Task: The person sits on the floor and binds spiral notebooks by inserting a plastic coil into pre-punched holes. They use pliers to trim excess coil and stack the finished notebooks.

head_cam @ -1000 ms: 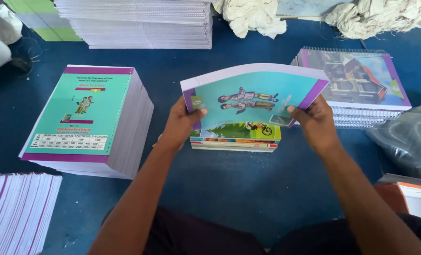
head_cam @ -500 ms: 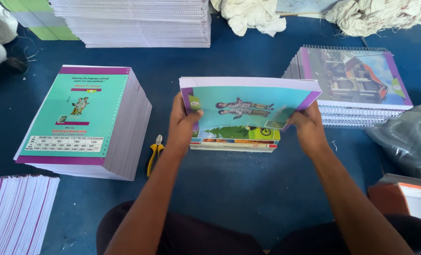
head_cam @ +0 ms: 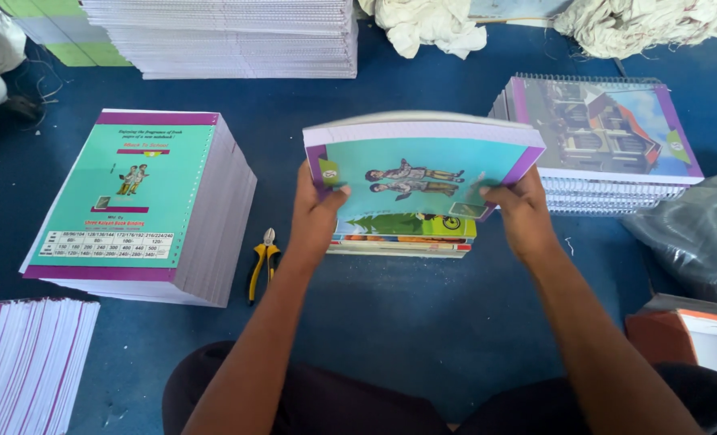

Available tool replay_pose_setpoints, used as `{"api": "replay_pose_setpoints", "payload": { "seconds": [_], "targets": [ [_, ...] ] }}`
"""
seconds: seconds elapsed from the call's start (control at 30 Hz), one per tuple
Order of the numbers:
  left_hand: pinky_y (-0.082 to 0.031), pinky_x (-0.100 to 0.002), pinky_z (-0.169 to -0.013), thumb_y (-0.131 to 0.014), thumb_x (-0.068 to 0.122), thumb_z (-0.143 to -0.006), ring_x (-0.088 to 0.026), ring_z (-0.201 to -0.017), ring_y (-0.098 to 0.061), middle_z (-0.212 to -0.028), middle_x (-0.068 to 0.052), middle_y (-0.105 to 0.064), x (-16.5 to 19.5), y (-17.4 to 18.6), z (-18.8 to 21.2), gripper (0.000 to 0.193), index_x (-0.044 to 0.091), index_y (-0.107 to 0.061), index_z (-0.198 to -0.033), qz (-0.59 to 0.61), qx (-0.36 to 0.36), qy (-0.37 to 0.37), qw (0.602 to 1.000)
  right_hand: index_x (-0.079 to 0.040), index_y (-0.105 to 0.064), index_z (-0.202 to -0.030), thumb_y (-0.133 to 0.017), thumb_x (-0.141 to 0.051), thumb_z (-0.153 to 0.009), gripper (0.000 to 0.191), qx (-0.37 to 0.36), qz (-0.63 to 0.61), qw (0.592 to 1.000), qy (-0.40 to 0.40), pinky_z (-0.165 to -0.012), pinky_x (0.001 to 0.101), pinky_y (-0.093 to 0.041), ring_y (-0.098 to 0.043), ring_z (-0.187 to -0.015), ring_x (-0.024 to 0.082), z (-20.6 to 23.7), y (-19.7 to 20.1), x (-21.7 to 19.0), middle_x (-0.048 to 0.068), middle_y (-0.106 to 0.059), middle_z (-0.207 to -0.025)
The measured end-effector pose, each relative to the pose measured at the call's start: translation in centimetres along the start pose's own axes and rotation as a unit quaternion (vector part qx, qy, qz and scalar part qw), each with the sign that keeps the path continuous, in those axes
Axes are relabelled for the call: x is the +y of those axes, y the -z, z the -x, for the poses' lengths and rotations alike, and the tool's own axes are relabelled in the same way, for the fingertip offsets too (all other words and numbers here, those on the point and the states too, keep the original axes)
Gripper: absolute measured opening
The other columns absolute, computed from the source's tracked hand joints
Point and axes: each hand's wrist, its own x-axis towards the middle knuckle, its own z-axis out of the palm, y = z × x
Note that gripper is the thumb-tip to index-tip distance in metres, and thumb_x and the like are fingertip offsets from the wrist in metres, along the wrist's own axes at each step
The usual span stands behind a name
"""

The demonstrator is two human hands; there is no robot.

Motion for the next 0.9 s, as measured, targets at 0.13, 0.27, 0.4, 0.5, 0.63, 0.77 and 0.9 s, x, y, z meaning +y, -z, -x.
{"api": "replay_pose_setpoints", "payload": {
  "seconds": [0.13,0.27,0.4,0.5,0.63,0.77,0.9],
  "targets": [
    [-0.049,-0.035,-0.101,-0.063,-0.002,-0.091,-0.019,-0.111,-0.061,-0.119,-0.011,-0.062,-0.6,0.2,0.2,0.043,0.002,-0.051,-0.132,-0.039,0.031,0.022,0.999,-0.001,-0.062,-0.118,-0.063,0.006,-0.087,0.032,0.003,0.032,0.999,0.001,-0.086,0.0314,-0.053,-0.066,-0.100,0.017,0.2,0.0,0.1,0.008,-0.069,-0.108],
    [-0.048,-0.036,-0.103,-0.061,-0.002,-0.091,-0.019,-0.114,-0.059,-0.120,-0.010,-0.061,-1.2,0.1,0.2,0.047,0.004,-0.047,-0.135,0.054,0.013,0.021,0.998,-0.002,-0.060,-0.120,-0.059,0.005,-0.086,0.035,0.002,0.015,1.000,-0.017,-0.083,0.0332,-0.053,-0.066,-0.097,0.017,0.4,0.0,0.3,0.008,-0.069,-0.107],
    [-0.046,-0.037,-0.105,-0.062,0.000,-0.092,-0.019,-0.118,-0.058,-0.124,-0.010,-0.060,-1.1,0.0,0.1,0.048,0.004,-0.045,-0.137,0.015,0.001,0.015,1.000,-0.004,-0.055,-0.127,-0.058,0.005,-0.083,0.045,-0.004,0.016,1.000,-0.012,-0.091,0.0339,-0.049,-0.061,-0.106,0.018,0.1,-0.1,0.6,0.008,-0.064,-0.113],
    [-0.046,-0.038,-0.108,-0.062,0.001,-0.092,-0.021,-0.122,-0.058,-0.127,-0.012,-0.061,-0.7,0.4,0.1,0.054,0.004,-0.043,-0.143,0.053,-0.018,0.032,0.998,-0.004,-0.055,-0.127,-0.059,0.002,-0.087,0.041,-0.016,0.016,0.999,-0.044,-0.092,0.0350,-0.048,-0.061,-0.107,0.019,-0.2,0.3,0.6,0.009,-0.065,-0.114],
    [-0.043,-0.039,-0.110,-0.061,0.001,-0.091,-0.022,-0.126,-0.056,-0.132,-0.013,-0.059,-0.4,0.2,0.1,0.064,0.007,-0.036,-0.150,0.055,-0.024,0.042,0.997,-0.004,-0.054,-0.129,-0.058,0.004,-0.084,0.046,-0.030,0.013,0.999,-0.037,-0.096,0.0350,-0.048,-0.061,-0.110,0.020,-0.5,0.3,0.8,0.009,-0.064,-0.116],
    [-0.041,-0.039,-0.111,-0.059,0.002,-0.092,-0.022,-0.128,-0.055,-0.134,-0.012,-0.058,-0.5,0.3,0.3,0.065,0.008,-0.035,-0.151,0.018,-0.028,0.045,0.998,-0.006,-0.052,-0.131,-0.059,0.004,-0.084,0.049,-0.039,0.027,0.998,-0.048,-0.097,0.0350,-0.048,-0.060,-0.110,0.018,-0.3,0.1,0.4,0.007,-0.064,-0.117],
    [-0.042,-0.039,-0.109,-0.058,0.004,-0.097,-0.021,-0.124,-0.056,-0.130,-0.012,-0.060,-1.2,0.2,0.3,0.049,0.006,-0.042,-0.144,-0.021,-0.011,0.044,0.999,-0.006,-0.055,-0.130,-0.059,-0.003,-0.093,0.037,-0.048,0.064,0.994,-0.075,-0.096,0.0348,-0.049,-0.060,-0.109,0.017,-0.5,0.2,-0.4,0.007,-0.065,-0.116]
  ]
}}
